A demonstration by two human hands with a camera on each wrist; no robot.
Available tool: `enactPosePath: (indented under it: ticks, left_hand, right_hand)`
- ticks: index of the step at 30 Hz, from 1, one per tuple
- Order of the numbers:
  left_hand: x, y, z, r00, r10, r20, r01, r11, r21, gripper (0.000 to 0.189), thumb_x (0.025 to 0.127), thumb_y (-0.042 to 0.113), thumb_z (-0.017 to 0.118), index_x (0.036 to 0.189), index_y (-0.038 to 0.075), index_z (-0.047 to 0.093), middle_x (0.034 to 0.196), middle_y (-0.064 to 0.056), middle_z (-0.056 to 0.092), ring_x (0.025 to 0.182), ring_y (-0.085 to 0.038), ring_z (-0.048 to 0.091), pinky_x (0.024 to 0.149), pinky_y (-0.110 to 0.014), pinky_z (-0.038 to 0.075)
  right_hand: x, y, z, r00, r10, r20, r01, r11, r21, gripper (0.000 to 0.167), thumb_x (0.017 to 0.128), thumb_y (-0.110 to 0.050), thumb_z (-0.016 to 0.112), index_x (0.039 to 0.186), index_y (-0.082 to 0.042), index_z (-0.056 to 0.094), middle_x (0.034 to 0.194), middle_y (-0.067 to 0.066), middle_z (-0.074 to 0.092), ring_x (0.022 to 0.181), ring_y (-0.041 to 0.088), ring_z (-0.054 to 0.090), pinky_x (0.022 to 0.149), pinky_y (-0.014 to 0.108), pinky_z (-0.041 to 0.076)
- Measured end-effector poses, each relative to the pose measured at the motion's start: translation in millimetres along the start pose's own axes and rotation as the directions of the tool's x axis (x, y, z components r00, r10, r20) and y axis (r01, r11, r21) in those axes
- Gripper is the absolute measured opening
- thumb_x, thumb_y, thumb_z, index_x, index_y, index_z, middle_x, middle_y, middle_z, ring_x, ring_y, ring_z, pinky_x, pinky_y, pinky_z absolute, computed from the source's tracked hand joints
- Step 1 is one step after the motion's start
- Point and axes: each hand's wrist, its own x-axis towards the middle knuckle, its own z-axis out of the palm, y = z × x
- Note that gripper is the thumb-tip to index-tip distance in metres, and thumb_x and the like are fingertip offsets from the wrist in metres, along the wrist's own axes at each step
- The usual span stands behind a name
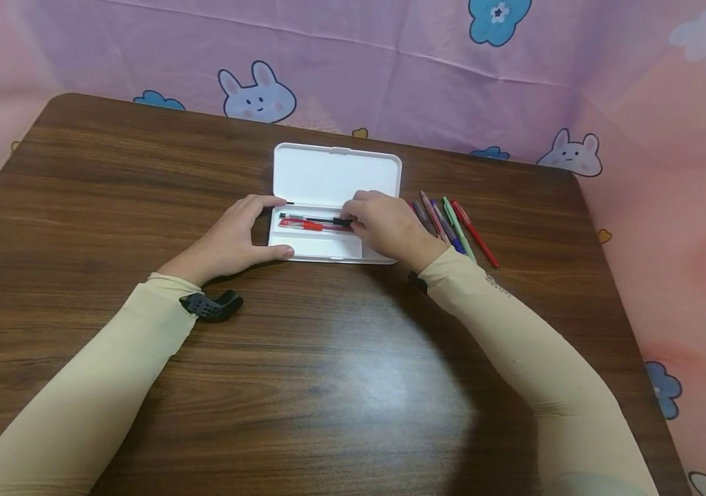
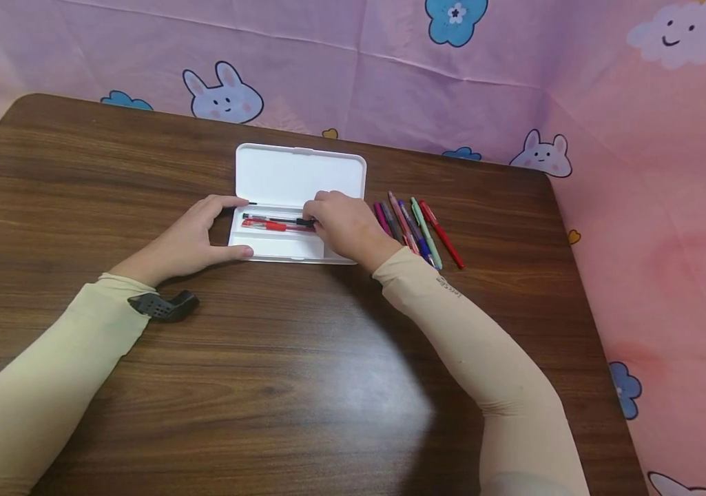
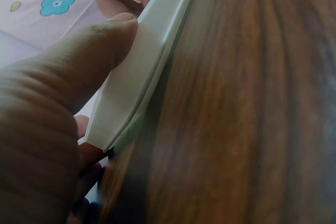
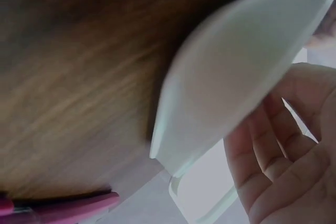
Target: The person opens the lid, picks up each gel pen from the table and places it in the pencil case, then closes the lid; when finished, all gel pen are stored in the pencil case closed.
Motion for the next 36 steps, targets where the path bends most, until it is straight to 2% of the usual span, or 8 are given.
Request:
enactPosePath:
  ticks: [6, 16, 23, 27, 31, 33, 36]
  left_hand:
    - [1.3, -0.2, -0.2, 1.0, 0.005, -0.003, -0.005, 1.0, 0.0, 0.091, 0.088, 0.054, 0.079, 0.158, 0.013, 0.037, 0.159, -0.017, 0.037, 0.148, -0.037, 0.031, 0.119, -0.062, 0.028]
    - [-1.3, 2.1, -2.4, 1.0, -0.008, 0.0, 0.008, 1.0, -0.008, 0.089, 0.089, 0.052, 0.079, 0.157, 0.013, 0.037, 0.159, -0.016, 0.037, 0.147, -0.037, 0.032, 0.119, -0.062, 0.028]
    - [-0.5, 0.7, -2.5, 1.0, -0.004, -0.009, 0.004, 1.0, -0.004, 0.089, 0.088, 0.052, 0.079, 0.157, 0.012, 0.039, 0.158, -0.017, 0.038, 0.148, -0.038, 0.032, 0.119, -0.063, 0.028]
    - [-0.5, 1.3, -2.8, 1.0, -0.005, -0.004, 0.005, 1.0, -0.003, 0.089, 0.088, 0.052, 0.079, 0.156, 0.011, 0.039, 0.158, -0.017, 0.038, 0.147, -0.038, 0.032, 0.118, -0.063, 0.028]
    - [0.6, 1.5, -1.6, 1.0, -0.005, 0.0, 0.005, 1.0, -0.004, 0.09, 0.088, 0.052, 0.08, 0.157, 0.011, 0.038, 0.158, -0.017, 0.039, 0.147, -0.037, 0.033, 0.119, -0.062, 0.028]
    - [1.1, 1.4, -0.8, 1.0, -0.005, -0.001, 0.005, 1.0, 0.0, 0.091, 0.087, 0.053, 0.08, 0.157, 0.011, 0.038, 0.158, -0.016, 0.039, 0.148, -0.037, 0.033, 0.119, -0.062, 0.028]
    - [1.8, 0.2, 0.1, 1.0, -0.005, -0.003, 0.005, 1.0, 0.004, 0.091, 0.087, 0.054, 0.08, 0.156, 0.011, 0.038, 0.158, -0.016, 0.039, 0.147, -0.036, 0.033, 0.119, -0.061, 0.028]
  right_hand:
    - [2.1, -1, -2, 1.0, 0.0, 0.031, -0.001, 1.0, 0.018, 0.021, 0.102, -0.009, 0.063, 0.118, -0.013, 0.076, 0.113, 0.003, 0.073, 0.097, 0.017, 0.066, 0.088, 0.038, 0.057]
    - [6.8, 0, -4, 0.998, 0.013, 0.067, -0.015, 1.0, 0.024, 0.022, 0.103, -0.01, 0.061, 0.119, -0.014, 0.075, 0.116, 0.003, 0.074, 0.097, 0.018, 0.065, 0.089, 0.038, 0.056]
    - [1.4, 4, -11, 1.0, 0.029, 0.0, -0.029, 0.999, 0.042, 0.02, 0.102, -0.012, 0.063, 0.119, -0.014, 0.074, 0.114, 0.002, 0.075, 0.098, 0.016, 0.068, 0.084, 0.037, 0.057]
    - [-17.5, 15, -24, 0.994, 0.089, -0.06, -0.084, 0.993, 0.088, 0.025, 0.1, -0.012, 0.067, 0.124, -0.012, 0.071, 0.118, 0.004, 0.073, 0.101, 0.018, 0.069, 0.086, 0.038, 0.057]
    - [-51.7, 45, -40, 0.976, 0.17, -0.138, -0.145, 0.974, 0.173, 0.032, 0.097, -0.009, 0.069, 0.129, -0.007, 0.067, 0.118, 0.01, 0.069, 0.101, 0.024, 0.066, 0.087, 0.041, 0.056]
    - [-72.6, 65, -45, 0.962, 0.222, -0.16, -0.183, 0.956, 0.228, 0.034, 0.097, -0.007, 0.068, 0.131, -0.003, 0.064, 0.118, 0.014, 0.066, 0.103, 0.028, 0.065, 0.09, 0.045, 0.055]
    - [-104.8, 95, -55, 0.933, 0.338, -0.122, -0.288, 0.906, 0.31, 0.042, 0.099, -0.01, 0.066, 0.14, -0.001, 0.057, 0.129, 0.02, 0.063, 0.115, 0.036, 0.064, 0.098, 0.054, 0.052]
